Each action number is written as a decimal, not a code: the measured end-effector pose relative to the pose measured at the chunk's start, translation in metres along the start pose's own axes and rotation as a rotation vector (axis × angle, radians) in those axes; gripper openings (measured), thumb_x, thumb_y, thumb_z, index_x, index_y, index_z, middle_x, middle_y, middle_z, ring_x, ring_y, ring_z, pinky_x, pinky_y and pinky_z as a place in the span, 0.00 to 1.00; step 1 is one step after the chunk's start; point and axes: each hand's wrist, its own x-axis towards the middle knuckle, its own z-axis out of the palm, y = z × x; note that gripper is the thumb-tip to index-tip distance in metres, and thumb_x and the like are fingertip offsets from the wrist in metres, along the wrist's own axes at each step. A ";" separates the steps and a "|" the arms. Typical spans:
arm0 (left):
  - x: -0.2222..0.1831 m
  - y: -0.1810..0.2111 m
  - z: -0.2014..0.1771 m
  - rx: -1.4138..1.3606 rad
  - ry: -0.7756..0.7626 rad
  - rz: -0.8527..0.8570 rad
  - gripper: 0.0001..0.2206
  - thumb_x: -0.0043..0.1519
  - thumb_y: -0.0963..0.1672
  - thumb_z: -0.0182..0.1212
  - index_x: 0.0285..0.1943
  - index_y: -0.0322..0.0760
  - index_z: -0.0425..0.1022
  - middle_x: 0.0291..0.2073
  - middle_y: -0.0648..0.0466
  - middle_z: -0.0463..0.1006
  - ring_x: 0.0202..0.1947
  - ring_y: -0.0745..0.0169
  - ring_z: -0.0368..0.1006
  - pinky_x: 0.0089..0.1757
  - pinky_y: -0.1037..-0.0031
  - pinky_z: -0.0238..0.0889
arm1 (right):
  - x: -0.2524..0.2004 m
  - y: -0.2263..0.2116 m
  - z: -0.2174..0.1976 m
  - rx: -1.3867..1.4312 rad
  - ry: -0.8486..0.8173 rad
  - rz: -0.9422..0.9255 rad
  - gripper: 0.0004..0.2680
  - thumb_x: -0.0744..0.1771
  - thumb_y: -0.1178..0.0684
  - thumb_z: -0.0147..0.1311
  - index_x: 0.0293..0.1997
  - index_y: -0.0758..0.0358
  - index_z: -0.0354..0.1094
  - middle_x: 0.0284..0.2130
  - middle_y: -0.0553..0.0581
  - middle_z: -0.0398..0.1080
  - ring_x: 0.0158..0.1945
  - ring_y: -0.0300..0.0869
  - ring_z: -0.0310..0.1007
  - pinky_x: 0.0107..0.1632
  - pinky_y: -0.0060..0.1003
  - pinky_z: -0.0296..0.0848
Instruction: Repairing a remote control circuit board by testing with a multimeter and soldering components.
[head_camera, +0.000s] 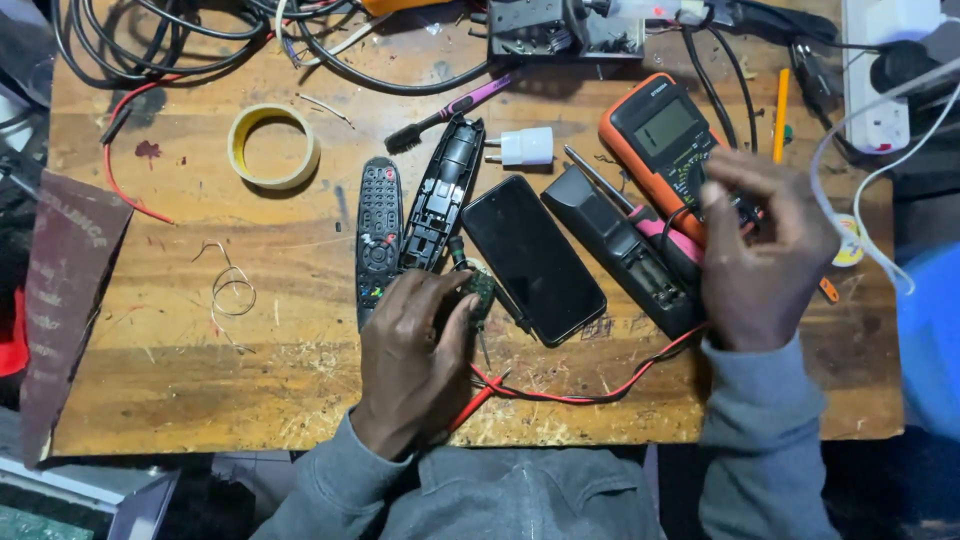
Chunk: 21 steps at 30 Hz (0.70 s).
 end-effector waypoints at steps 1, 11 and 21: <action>0.001 0.003 -0.001 0.006 0.002 -0.001 0.10 0.66 0.40 0.62 0.53 0.27 0.77 0.36 0.43 0.78 0.35 0.51 0.75 0.35 0.65 0.70 | 0.012 0.013 0.003 0.006 0.000 -0.002 0.04 0.70 0.73 0.55 0.49 0.80 0.72 0.49 0.77 0.75 0.55 0.62 0.76 0.62 0.55 0.76; -0.001 0.010 -0.029 -0.012 0.026 -0.137 0.12 0.65 0.41 0.64 0.54 0.27 0.76 0.39 0.42 0.78 0.38 0.49 0.76 0.36 0.64 0.72 | 0.108 0.121 0.047 -0.347 -0.188 -0.455 0.12 0.71 0.61 0.67 0.62 0.71 0.77 0.54 0.72 0.75 0.56 0.64 0.68 0.54 0.53 0.60; -0.011 0.009 -0.046 -0.044 0.079 -0.135 0.07 0.64 0.39 0.64 0.47 0.28 0.77 0.36 0.44 0.79 0.37 0.50 0.76 0.39 0.63 0.70 | 0.125 0.195 0.052 0.314 -0.429 -0.165 0.08 0.82 0.69 0.54 0.73 0.78 0.67 0.67 0.73 0.69 0.70 0.56 0.68 0.72 0.45 0.68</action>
